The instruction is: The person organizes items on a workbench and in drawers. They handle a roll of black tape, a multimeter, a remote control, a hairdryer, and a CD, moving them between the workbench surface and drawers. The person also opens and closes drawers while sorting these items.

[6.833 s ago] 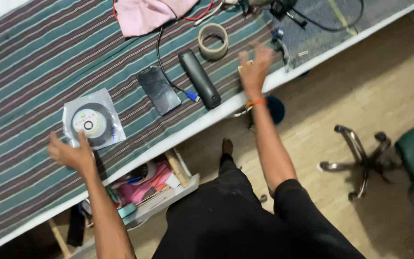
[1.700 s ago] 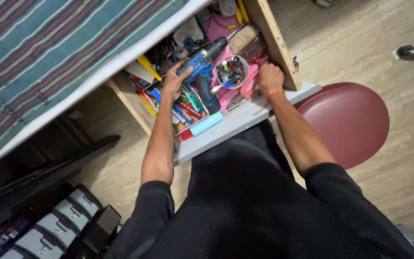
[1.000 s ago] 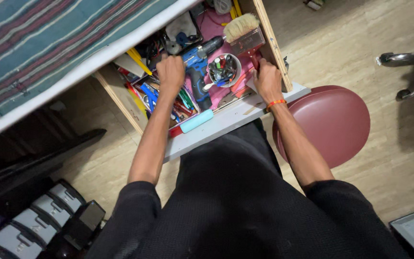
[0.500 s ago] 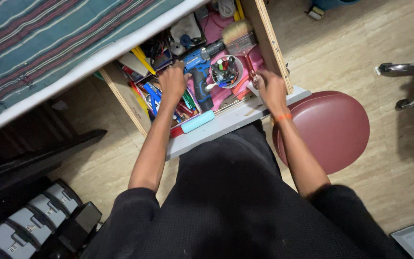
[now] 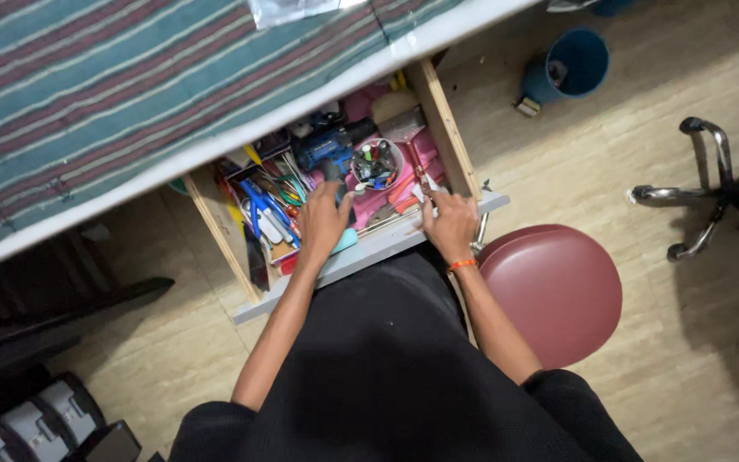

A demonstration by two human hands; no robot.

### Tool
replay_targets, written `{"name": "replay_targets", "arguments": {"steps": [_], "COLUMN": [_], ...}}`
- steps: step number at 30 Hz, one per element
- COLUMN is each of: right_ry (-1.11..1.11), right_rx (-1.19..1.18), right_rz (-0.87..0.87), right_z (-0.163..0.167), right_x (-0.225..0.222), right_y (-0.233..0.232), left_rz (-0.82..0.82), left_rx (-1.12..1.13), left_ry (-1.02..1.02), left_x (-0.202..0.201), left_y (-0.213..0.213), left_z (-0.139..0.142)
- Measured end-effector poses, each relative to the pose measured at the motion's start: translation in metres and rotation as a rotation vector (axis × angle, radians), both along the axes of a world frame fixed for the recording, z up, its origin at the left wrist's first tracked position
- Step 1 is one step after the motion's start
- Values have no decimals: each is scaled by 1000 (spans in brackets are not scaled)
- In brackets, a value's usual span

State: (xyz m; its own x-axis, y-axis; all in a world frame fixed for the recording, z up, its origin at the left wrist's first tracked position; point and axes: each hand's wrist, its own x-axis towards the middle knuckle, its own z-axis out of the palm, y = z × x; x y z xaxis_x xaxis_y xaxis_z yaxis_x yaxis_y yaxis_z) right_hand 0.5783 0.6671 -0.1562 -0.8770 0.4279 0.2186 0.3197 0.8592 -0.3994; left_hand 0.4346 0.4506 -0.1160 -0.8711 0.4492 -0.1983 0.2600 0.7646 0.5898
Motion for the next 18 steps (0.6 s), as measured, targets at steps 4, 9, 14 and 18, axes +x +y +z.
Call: {"name": "replay_targets", "arguments": {"steps": [4,9,14,18], "right_ry": [46,216,422,307], "right_rx": [-40,-290,-144,112], "right_rz": [2,102,77,-82], "right_z": [3,32,88,111], "right_x": [-33,-77,-141,-214], "right_y": [1,21,127,244], "left_rz": [-10,69,229,260], "left_rx": [139,230,225,331], "left_ry": [179,277,161,133], "left_x": [-21,-49,-61,-66], "left_y": [14,31,65,118], "left_z": [21,51,73,68]}}
